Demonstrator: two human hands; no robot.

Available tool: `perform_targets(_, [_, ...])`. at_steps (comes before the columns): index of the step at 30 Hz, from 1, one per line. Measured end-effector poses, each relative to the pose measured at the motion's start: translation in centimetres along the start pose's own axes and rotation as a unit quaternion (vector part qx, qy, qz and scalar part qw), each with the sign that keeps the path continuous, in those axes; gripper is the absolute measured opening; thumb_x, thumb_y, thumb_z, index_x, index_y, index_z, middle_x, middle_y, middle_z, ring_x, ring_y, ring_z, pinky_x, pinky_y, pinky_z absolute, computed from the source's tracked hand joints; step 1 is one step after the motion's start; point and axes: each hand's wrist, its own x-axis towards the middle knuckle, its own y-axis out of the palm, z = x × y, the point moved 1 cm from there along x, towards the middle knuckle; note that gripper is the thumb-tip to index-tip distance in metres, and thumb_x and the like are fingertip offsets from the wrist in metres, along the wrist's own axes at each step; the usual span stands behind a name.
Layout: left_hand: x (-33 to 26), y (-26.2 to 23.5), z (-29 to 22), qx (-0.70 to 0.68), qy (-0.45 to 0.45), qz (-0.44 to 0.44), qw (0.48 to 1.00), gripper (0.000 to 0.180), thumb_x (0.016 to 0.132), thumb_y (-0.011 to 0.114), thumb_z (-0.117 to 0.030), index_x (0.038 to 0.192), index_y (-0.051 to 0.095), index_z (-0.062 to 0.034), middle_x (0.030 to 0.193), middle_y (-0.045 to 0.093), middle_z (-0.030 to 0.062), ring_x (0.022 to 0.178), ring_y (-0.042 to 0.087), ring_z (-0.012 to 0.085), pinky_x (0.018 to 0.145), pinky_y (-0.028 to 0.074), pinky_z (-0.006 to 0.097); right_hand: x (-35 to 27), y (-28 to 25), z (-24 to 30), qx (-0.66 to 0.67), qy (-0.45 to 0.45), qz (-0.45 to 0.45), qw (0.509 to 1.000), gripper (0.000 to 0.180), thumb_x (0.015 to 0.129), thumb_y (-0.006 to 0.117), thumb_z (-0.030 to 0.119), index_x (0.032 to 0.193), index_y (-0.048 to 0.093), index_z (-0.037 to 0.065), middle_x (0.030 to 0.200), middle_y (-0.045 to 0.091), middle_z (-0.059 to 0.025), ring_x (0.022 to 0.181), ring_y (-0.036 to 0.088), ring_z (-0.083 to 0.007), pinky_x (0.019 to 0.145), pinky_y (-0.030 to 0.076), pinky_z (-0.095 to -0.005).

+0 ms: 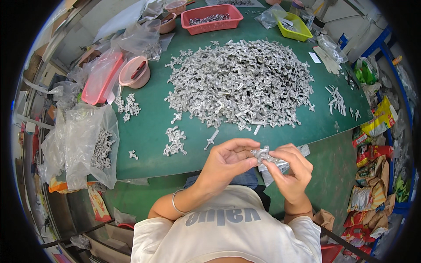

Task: The person sorts through a large pile of silver-colored, cross-shaped decorative pieces on a green workbench, picking up individual pieces by hand to examine them before placing them into a separate group.

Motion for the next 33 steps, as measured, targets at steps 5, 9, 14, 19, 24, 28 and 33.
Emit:
perform_targets(5, [-0.3, 0.1, 0.0, -0.048, -0.050, -0.002, 0.998, 0.030, 0.082, 0.057, 0.000, 0.111, 0.051, 0.0031, 0.105, 0.056, 0.0109, 0.096, 0.054, 0.0146, 0.085, 0.044, 0.028, 0.2, -0.3, 0.7, 0.030, 0.095, 0.031, 0.995, 0.023, 0.063, 0.070, -0.006, 0.083, 0.060, -0.003, 0.074, 0.061, -0.0113, 0.061, 0.055, -0.0200, 0.054, 0.044, -0.0268])
perform_targets(9, [-0.5, -0.1, 0.4, -0.067, -0.057, -0.016, 0.996, 0.027, 0.081, 0.055, 0.002, 0.108, 0.053, -0.0008, 0.102, 0.058, 0.0107, 0.095, 0.057, 0.0165, 0.085, 0.047, 0.029, 0.4, -0.2, 1.2, 0.000, 0.097, 0.044, 0.994, 0.023, 0.063, 0.070, -0.006, 0.083, 0.060, -0.003, 0.073, 0.060, -0.0113, 0.060, 0.055, -0.0198, 0.053, 0.044, -0.0263])
perform_targets(14, [-0.6, -0.2, 0.3, -0.088, -0.060, -0.013, 0.994, 0.027, 0.082, 0.054, 0.001, 0.109, 0.054, -0.0014, 0.101, 0.059, 0.0115, 0.092, 0.058, 0.0165, 0.081, 0.050, 0.028, 0.5, -0.2, 1.6, -0.036, 0.059, 0.045, 0.997, 0.023, 0.063, 0.070, -0.006, 0.084, 0.060, -0.003, 0.072, 0.060, -0.0115, 0.060, 0.055, -0.0201, 0.052, 0.044, -0.0273])
perform_targets(19, [-0.7, -0.2, 0.2, -0.107, -0.074, -0.027, 0.991, 0.026, 0.082, 0.052, 0.002, 0.108, 0.054, -0.0004, 0.100, 0.059, 0.0121, 0.091, 0.059, 0.0172, 0.079, 0.051, 0.028, 0.3, -0.1, 1.9, -0.065, 0.066, 0.053, 0.994, 0.025, 0.061, 0.071, -0.006, 0.083, 0.060, -0.003, 0.071, 0.060, -0.0113, 0.059, 0.055, -0.0221, 0.052, 0.044, -0.0296])
perform_targets(24, [-0.9, -0.3, 0.2, -0.111, -0.073, -0.021, 0.991, 0.026, 0.082, 0.052, 0.002, 0.109, 0.054, 0.0000, 0.100, 0.059, 0.0123, 0.091, 0.059, 0.0173, 0.079, 0.051, 0.028, 0.4, 0.0, 2.2, -0.066, 0.051, 0.044, 0.996, 0.025, 0.060, 0.071, -0.006, 0.083, 0.060, -0.003, 0.071, 0.059, -0.0114, 0.059, 0.055, -0.0230, 0.052, 0.044, -0.0296])
perform_targets(28, [-0.9, -0.4, 0.2, -0.111, -0.064, -0.021, 0.992, 0.026, 0.083, 0.052, 0.001, 0.109, 0.054, 0.0001, 0.100, 0.059, 0.0124, 0.091, 0.059, 0.0174, 0.079, 0.051, 0.028, 0.3, 0.2, 2.2, -0.061, 0.066, 0.042, 0.995, 0.025, 0.060, 0.071, -0.006, 0.083, 0.060, -0.003, 0.072, 0.058, -0.0113, 0.060, 0.054, -0.0233, 0.052, 0.043, -0.0295])
perform_targets(33, [-0.7, -0.5, 0.5, -0.077, -0.050, -0.026, 0.995, 0.022, 0.085, 0.051, -0.003, 0.107, 0.054, 0.0018, 0.099, 0.059, 0.0117, 0.090, 0.059, 0.0164, 0.079, 0.051, 0.028, 0.4, 0.1, 1.8, -0.062, 0.061, 0.053, 0.995, 0.025, 0.061, 0.070, -0.006, 0.083, 0.060, -0.003, 0.072, 0.058, -0.0113, 0.061, 0.054, -0.0227, 0.052, 0.043, -0.0293])
